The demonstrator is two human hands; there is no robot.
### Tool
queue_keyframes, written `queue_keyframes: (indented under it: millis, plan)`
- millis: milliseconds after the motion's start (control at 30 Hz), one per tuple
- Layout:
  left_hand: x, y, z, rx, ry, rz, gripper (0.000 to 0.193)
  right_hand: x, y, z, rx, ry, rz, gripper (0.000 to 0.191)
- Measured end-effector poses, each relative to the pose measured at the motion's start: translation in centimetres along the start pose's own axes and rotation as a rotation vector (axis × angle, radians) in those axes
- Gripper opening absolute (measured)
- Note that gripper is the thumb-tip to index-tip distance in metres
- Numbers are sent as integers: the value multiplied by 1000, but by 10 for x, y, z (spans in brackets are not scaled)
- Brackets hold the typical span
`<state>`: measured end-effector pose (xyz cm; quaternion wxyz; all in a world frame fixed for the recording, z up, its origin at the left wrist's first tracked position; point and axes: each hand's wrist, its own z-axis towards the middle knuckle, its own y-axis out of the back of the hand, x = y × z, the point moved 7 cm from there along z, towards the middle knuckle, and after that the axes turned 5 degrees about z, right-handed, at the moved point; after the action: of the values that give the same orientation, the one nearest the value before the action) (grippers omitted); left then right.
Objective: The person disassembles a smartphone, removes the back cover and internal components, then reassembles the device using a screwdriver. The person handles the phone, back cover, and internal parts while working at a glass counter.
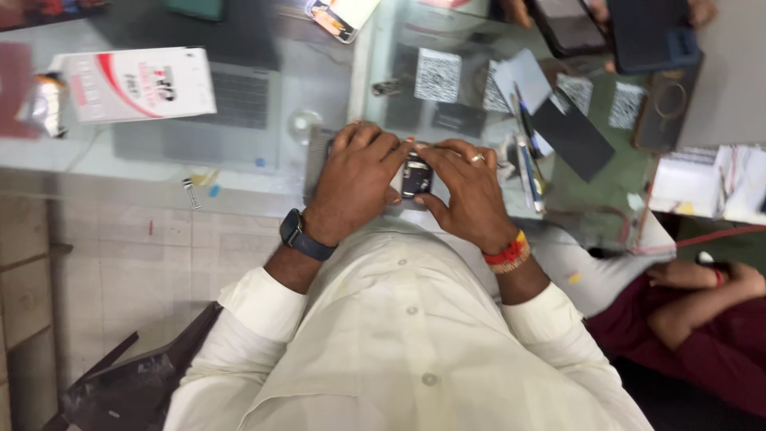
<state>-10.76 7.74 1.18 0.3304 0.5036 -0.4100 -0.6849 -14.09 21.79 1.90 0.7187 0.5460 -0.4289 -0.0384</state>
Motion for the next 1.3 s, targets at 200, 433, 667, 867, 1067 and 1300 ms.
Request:
queue_keyframes:
  millis: [200,433,667,867,1067,1300]
  plan:
    - [78,32,-59,-128,206,-310,68,35,-19,30,-36,141,-16,54]
    - [121,37,-85,-117,177,-425,75,75,-68,66,-11,299,-50,48]
    - [127,30,-85,-79,134,-406,78,83,-80,74,-17,243,-62,59]
    - [121,35,-81,-48,154,-368,80,77,-80,72,-43,206,-64,68]
    - [101,46,-68,-87,150,-71,67,75,-82,74,-16,83,-56,88]
    - [85,49,-61,-71,127,151,52,61,-70,65,-53,62,-20,95]
